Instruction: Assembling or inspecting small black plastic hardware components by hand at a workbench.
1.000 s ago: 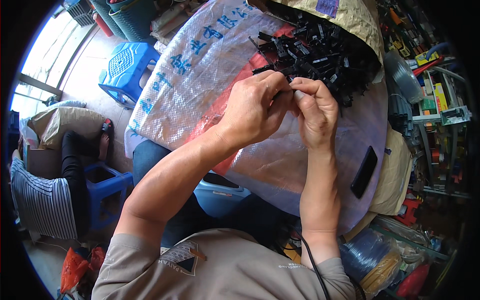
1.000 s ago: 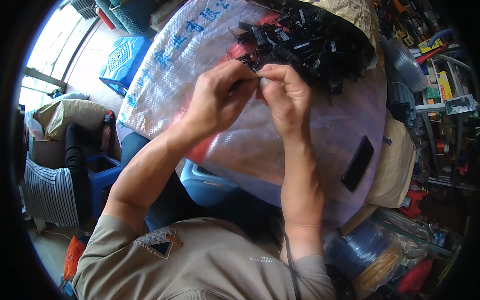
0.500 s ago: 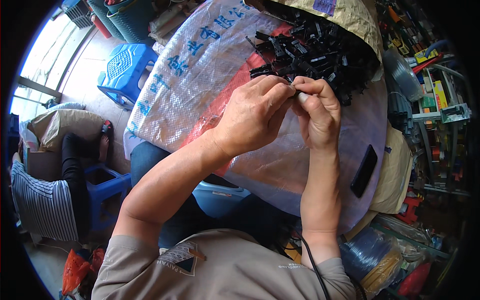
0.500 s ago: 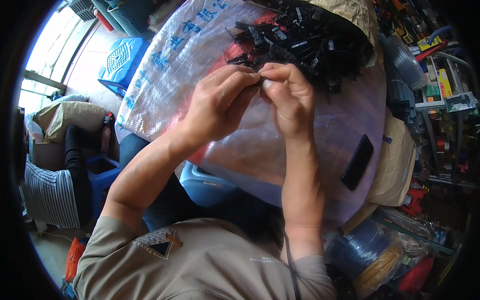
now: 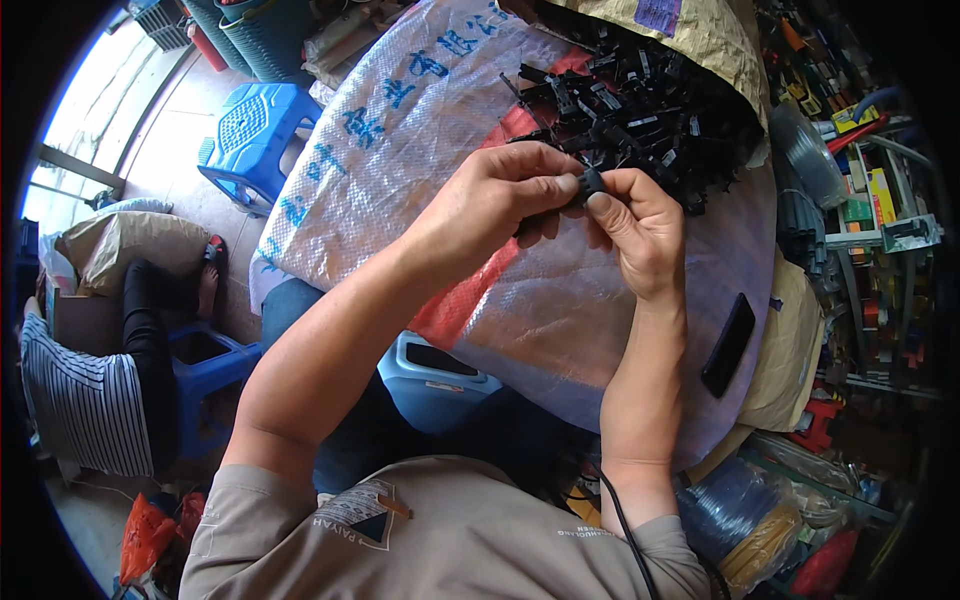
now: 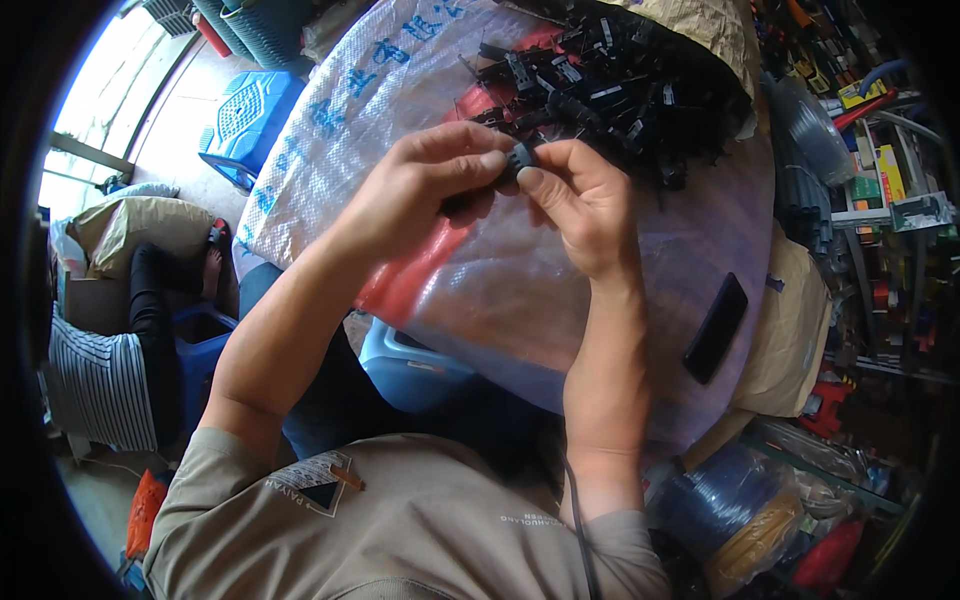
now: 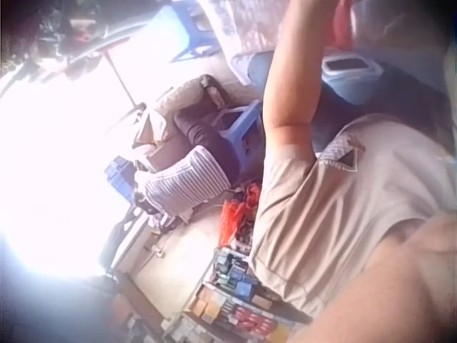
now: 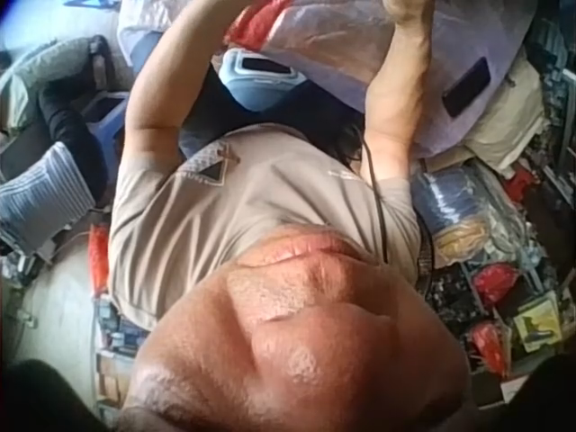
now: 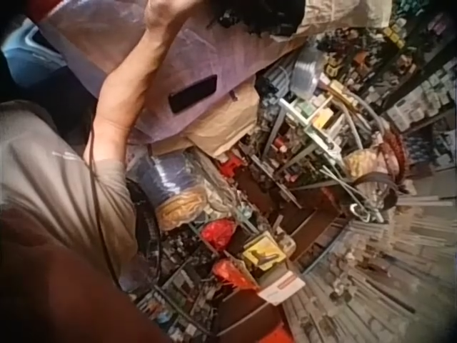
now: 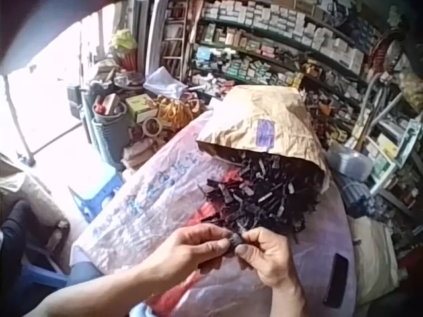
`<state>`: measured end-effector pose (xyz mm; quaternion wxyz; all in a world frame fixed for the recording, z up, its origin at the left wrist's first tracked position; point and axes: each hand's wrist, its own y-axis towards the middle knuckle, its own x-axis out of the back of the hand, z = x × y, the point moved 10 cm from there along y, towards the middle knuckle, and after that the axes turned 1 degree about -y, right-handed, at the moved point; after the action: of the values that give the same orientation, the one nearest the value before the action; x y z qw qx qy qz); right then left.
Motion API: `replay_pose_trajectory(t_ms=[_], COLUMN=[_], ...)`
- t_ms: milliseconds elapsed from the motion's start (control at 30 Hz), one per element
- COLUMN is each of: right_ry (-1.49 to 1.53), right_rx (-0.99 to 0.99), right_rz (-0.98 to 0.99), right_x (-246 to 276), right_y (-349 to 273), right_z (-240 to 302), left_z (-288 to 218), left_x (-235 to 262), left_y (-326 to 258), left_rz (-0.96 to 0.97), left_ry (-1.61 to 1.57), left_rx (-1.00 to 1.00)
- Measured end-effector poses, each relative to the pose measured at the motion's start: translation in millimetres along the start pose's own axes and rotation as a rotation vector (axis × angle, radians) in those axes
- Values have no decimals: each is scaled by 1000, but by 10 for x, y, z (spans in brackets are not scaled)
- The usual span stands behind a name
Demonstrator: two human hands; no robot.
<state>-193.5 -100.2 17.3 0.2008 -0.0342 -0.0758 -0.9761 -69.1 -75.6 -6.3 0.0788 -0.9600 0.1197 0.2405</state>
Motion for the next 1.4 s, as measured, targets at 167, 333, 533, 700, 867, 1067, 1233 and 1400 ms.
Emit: replay_pose_trajectory(t_ms=[167, 333, 533, 700, 867, 1067, 1233, 1400], right_ry=[-10, -15, -20, -42, -9, -37, -177, -962], right_rx=[-169, -247, -244, -206, -178, -181, -16, 449], right_rz=[160, 212, 231, 166, 150, 190, -64, -159], right_x=[-89, -162, -213, -180, -169, -192, -10, -172], right_y=[-60, -99, -84, -50, -38, -43, 13, 37], right_z=[-123, -201, -233, -172, -158, -193, -104, 121], left_z=[-209, -170, -213, -125, -70, -151, -13, -34], left_x=[-64, -83, -38, 56, 82, 10, 195, 336], left_y=[-89, -113, -122, -50, -36, -70, 42, 135], left_rz=[7, -35, -99, -30, -39, -25, -82, 23], left_ry=[679, 883, 935, 734, 518, 889, 287, -339], left_rx=[-345, -359, -375, -170, -132, -141, -55, 49])
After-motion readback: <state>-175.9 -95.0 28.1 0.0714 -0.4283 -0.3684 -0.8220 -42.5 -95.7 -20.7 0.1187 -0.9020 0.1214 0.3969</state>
